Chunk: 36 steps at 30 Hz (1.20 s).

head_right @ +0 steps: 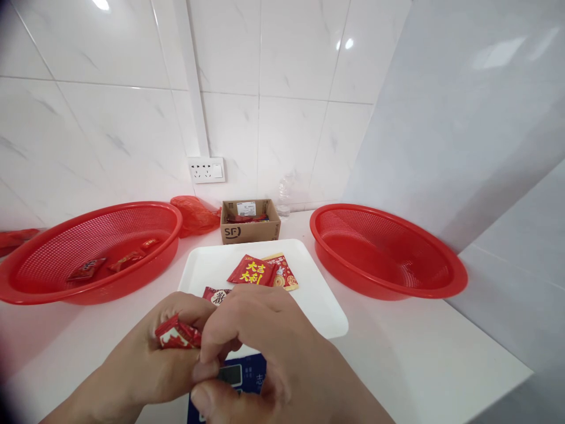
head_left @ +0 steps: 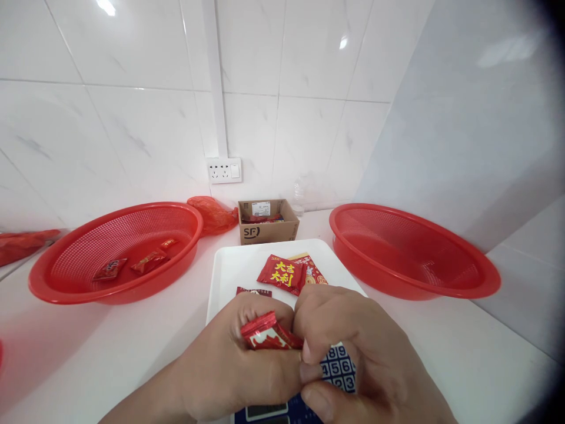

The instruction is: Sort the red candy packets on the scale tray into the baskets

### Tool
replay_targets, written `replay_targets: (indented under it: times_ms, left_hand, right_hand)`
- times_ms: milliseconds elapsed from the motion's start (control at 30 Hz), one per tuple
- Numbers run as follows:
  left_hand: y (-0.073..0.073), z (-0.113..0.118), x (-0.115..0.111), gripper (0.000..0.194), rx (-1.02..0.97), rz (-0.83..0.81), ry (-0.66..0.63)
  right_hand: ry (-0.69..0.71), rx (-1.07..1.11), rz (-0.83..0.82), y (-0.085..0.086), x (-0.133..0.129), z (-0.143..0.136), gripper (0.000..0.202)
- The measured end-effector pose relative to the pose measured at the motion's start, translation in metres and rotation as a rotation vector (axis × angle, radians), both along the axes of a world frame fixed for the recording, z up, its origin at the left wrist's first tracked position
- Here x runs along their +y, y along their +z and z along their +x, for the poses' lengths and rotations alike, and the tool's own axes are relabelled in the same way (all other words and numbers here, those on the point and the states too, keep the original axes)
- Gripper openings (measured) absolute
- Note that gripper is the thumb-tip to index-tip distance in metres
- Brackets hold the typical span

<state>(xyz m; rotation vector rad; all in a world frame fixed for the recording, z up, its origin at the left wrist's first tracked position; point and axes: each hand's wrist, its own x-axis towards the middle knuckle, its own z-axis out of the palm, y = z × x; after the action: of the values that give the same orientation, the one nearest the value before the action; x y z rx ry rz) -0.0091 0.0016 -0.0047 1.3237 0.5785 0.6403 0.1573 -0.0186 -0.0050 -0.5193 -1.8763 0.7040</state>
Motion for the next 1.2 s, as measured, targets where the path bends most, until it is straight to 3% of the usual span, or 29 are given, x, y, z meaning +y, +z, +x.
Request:
replay_targets:
  times_ms: [267, 567, 933, 1200]
  left_hand:
    - [0.002, 0.000, 0.002, 0.036, -0.005, 0.044, -0.029]
    - [0.001, -0.003, 0.000, 0.043, -0.047, -0.004, 0.009]
    - [-0.002, -0.003, 0.000, 0.039, -0.027, 0.032, 0.014]
    - [0.001, -0.002, 0.000, 0.039, 0.010, 0.018, -0.005]
  right_hand:
    - [0.026, -0.016, 0.015, 0.000, 0.001, 0.001, 0.027]
    - [0.020, 0.089, -0.068, -0.014, -0.001, 0.003, 0.024]
    - [-0.036, 0.028, -0.054, -0.003, -0.003, 0.001, 0.024]
    - [0.018, -0.001, -0.031, -0.003, -0.002, 0.003, 0.032]
